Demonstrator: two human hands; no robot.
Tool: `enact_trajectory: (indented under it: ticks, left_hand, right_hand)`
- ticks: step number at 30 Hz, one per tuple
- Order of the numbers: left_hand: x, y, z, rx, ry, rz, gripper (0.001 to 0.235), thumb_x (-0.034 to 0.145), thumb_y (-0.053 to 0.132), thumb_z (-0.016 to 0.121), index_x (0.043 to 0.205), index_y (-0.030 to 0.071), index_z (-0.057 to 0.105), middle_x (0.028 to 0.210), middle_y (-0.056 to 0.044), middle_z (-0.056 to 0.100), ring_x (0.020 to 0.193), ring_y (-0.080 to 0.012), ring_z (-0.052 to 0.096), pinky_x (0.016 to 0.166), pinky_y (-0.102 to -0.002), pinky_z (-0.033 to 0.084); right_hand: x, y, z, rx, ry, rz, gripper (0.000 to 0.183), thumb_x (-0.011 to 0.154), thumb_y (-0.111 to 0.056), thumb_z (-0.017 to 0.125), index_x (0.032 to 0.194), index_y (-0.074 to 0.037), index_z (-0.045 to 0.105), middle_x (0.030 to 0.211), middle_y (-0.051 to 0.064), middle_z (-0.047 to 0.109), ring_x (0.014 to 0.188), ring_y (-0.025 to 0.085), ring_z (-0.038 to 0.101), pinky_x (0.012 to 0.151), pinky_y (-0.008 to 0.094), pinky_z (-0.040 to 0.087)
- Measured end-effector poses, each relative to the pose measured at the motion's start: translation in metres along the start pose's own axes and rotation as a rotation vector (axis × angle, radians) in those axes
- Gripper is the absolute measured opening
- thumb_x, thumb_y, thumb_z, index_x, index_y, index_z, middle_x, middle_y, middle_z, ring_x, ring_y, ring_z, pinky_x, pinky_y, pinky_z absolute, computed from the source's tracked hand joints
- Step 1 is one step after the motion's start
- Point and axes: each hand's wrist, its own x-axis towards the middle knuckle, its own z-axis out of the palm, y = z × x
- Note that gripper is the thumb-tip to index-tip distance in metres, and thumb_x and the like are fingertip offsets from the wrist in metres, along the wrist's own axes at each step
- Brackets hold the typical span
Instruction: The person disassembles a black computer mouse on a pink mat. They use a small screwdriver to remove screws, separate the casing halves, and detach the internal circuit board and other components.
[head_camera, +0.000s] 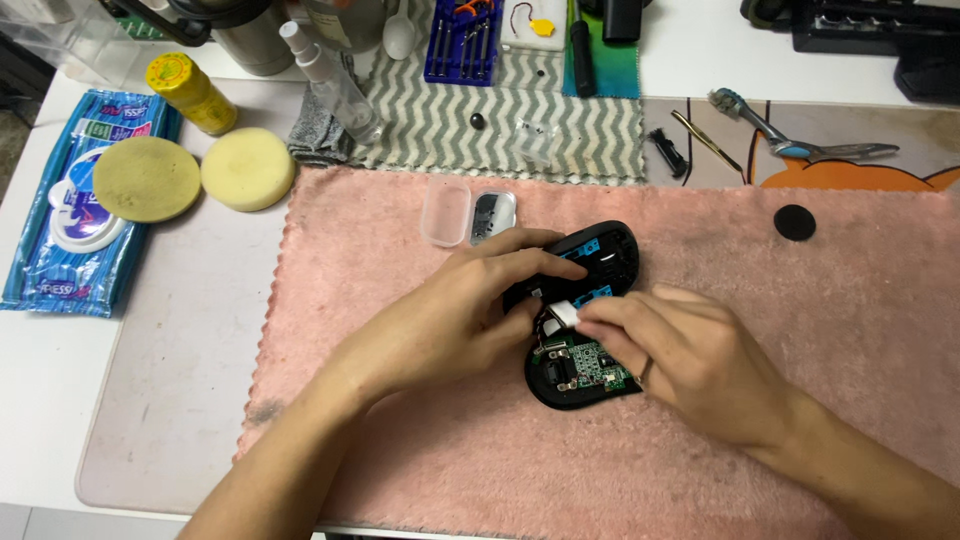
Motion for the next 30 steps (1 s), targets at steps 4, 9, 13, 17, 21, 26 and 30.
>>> enact_trajectory:
  ticks: [4, 9, 13, 17, 21, 26, 30]
  left_hand:
    - [0.004, 0.001, 0.006, -0.04, 0.081, -0.001, 0.039, 0.109, -0.002, 0.051, 0.139, 0.007, 0.072, 0.142, -0.016, 0.073, 0.132, -0.0321, 0.075, 0.116, -0.04, 0.054]
    - [0.006, -0.008, 0.014, -0.041, 0.19, -0.014, 0.046, 0.102, -0.007, 0.048, 0.139, 0.007, 0.071, 0.143, -0.015, 0.078, 0.135, -0.0301, 0.076, 0.119, -0.039, 0.055]
    - [0.007, -0.007, 0.012, -0.07, 0.266, -0.085, 0.048, 0.107, 0.0, 0.051, 0.153, 0.008, 0.064, 0.156, -0.013, 0.075, 0.148, -0.0259, 0.07, 0.127, -0.038, 0.049]
    - [0.007, -0.004, 0.012, -0.264, 0.395, -0.127, 0.054, 0.105, -0.002, 0.051, 0.159, 0.007, 0.056, 0.166, -0.013, 0.065, 0.158, -0.0244, 0.061, 0.129, -0.038, 0.052]
    - [0.006, -0.004, 0.014, -0.583, 0.41, -0.223, 0.07, 0.104, 0.001, 0.067, 0.168, 0.019, 0.046, 0.155, -0.016, 0.064, 0.129, -0.0172, 0.073, 0.104, -0.029, 0.064]
    - [0.006, 0.012, 0.019, -0.722, 0.362, -0.293, 0.088, 0.091, -0.004, 0.071, 0.171, 0.016, 0.044, 0.145, -0.014, 0.064, 0.117, -0.0197, 0.071, 0.091, -0.029, 0.064]
    - [0.004, 0.016, 0.024, -0.696, 0.333, -0.293, 0.085, 0.094, 0.003, 0.08, 0.169, 0.019, 0.044, 0.139, -0.013, 0.063, 0.118, -0.0184, 0.072, 0.098, -0.03, 0.066]
  right_hand:
    - [-0.006, 0.002, 0.0, 0.06, -0.02, -0.043, 0.016, 0.108, -0.008, 0.078, 0.12, 0.0, 0.072, 0.102, 0.009, 0.08, 0.074, 0.023, 0.07, 0.073, 0.04, 0.057]
    - [-0.011, 0.002, 0.0, 0.119, 0.02, -0.113, 0.015, 0.11, -0.007, 0.074, 0.12, -0.003, 0.064, 0.095, 0.009, 0.076, 0.069, 0.025, 0.063, 0.069, 0.04, 0.053]
    - [-0.013, 0.002, 0.001, 0.131, 0.011, -0.098, 0.014, 0.11, -0.008, 0.072, 0.121, -0.004, 0.063, 0.09, 0.008, 0.071, 0.067, 0.025, 0.06, 0.068, 0.04, 0.052]
    - [-0.01, 0.004, 0.003, 0.095, 0.005, -0.033, 0.013, 0.108, -0.01, 0.076, 0.116, -0.004, 0.068, 0.085, 0.007, 0.069, 0.068, 0.022, 0.063, 0.068, 0.037, 0.057]
    - [-0.007, 0.005, 0.0, 0.029, 0.07, 0.099, 0.018, 0.105, -0.014, 0.084, 0.12, -0.007, 0.077, 0.096, 0.004, 0.083, 0.062, 0.011, 0.069, 0.056, 0.028, 0.058]
    - [-0.011, 0.005, -0.004, 0.177, 0.116, 0.465, 0.042, 0.105, -0.016, 0.078, 0.145, -0.003, 0.074, 0.093, 0.006, 0.086, 0.062, 0.01, 0.072, 0.053, 0.023, 0.061]
    - [-0.002, 0.001, -0.007, 0.469, 0.142, 0.851, 0.073, 0.104, -0.022, 0.073, 0.171, 0.0, 0.058, 0.12, 0.012, 0.091, 0.084, 0.013, 0.081, 0.069, 0.023, 0.062]
